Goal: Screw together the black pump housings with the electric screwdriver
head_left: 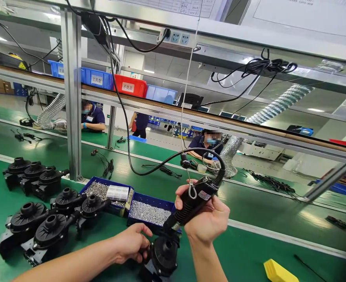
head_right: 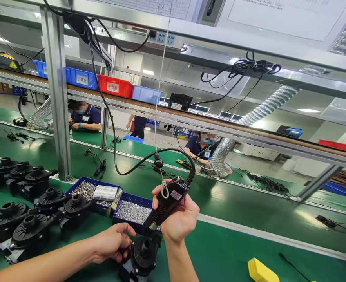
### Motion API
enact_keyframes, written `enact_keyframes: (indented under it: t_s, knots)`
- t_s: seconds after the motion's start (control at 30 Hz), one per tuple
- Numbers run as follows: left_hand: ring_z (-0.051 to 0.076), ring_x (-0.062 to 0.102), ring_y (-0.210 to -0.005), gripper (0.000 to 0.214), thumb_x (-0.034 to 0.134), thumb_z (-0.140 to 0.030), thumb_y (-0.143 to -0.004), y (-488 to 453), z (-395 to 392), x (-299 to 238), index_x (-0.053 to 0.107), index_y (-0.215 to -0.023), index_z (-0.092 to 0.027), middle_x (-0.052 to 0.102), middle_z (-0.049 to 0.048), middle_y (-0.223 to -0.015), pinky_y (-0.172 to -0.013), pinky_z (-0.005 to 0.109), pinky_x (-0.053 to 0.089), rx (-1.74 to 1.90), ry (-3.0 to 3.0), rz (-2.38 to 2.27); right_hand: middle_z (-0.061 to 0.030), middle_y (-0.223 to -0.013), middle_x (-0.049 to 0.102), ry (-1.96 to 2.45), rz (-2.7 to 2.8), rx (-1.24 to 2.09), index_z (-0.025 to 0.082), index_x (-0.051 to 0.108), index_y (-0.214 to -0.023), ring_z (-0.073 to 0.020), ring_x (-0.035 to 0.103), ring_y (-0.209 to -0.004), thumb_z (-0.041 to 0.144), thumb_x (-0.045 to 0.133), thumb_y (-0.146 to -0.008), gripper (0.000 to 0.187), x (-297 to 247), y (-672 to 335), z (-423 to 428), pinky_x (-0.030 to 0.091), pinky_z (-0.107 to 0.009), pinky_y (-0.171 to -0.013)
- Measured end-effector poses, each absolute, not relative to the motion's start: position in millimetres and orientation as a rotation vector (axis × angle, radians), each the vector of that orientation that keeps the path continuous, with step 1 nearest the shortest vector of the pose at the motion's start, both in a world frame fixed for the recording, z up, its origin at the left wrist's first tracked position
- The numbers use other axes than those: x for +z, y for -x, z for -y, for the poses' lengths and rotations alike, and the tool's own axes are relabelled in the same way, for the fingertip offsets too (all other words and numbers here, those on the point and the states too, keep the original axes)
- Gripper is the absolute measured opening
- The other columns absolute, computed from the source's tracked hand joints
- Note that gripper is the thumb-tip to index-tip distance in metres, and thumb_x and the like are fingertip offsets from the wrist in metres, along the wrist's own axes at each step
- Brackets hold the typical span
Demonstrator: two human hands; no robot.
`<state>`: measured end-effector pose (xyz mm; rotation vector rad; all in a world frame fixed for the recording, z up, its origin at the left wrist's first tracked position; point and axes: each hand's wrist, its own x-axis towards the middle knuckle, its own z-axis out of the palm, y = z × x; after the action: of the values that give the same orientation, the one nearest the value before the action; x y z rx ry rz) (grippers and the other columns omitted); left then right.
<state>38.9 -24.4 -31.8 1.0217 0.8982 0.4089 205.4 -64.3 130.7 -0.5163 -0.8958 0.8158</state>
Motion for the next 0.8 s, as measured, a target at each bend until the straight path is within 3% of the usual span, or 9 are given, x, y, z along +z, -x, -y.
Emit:
enact_keyframes:
  t_s: [0.13,0.3,0.57,0.8]
  knots:
    - [0.014,0.06,-0.064,0.053,0.082,-0.019,-0.062,-29.8,26.4,-18.2,0.058,-0.11,-0.022,0.065,-0.0038,-0.078,-0.057,0.025,0.039,0.391,-1.075,-0.86,-0.0069,-0.073,0.076,0.472,0.975,0.866,0.021,0.079,-0.102,-0.0162,0.061,-0.046,0.066,0.066,-0.094,0.048,125.8,-204.8,62.9,0.047,-0.025,-0.045]
    - [0.011,0.05,-0.063,0.069,0.095,-0.023,-0.06,-32.5,39.7,-15.1,0.058,-0.118,-0.021,0.06,-0.0096,-0.074,-0.062,0.026,0.035,0.436,-1.141,-0.836,-0.0012,-0.072,0.074,0.429,1.068,0.962,0.025,0.07,-0.1,-0.0119,0.06,-0.045,0.059,0.082,-0.091,0.037,110.7,-202.8,56.5,0.047,-0.02,-0.045]
    - [0.012,0.05,-0.067,0.059,0.091,-0.019,-0.063,-43.8,52.0,-20.5,0.056,-0.111,-0.021,0.06,-0.0097,-0.075,-0.067,0.027,0.035,0.556,-1.127,-0.885,0.0021,-0.063,0.067,0.502,1.159,1.135,0.024,0.06,-0.094,-0.0125,0.053,-0.04,0.061,0.086,-0.084,0.047,98.7,-195.6,51.1,0.043,-0.022,-0.039]
    - [0.013,0.051,-0.071,0.053,0.086,-0.016,-0.064,-42.8,54.7,-14.6,0.055,-0.106,-0.022,0.059,-0.0094,-0.075,-0.07,0.027,0.038,0.567,-1.118,-0.854,0.0021,-0.064,0.067,0.555,1.145,1.166,0.024,0.058,-0.094,-0.015,0.057,-0.043,0.063,0.083,-0.083,0.048,86.0,-195.2,45.9,0.044,-0.023,-0.04]
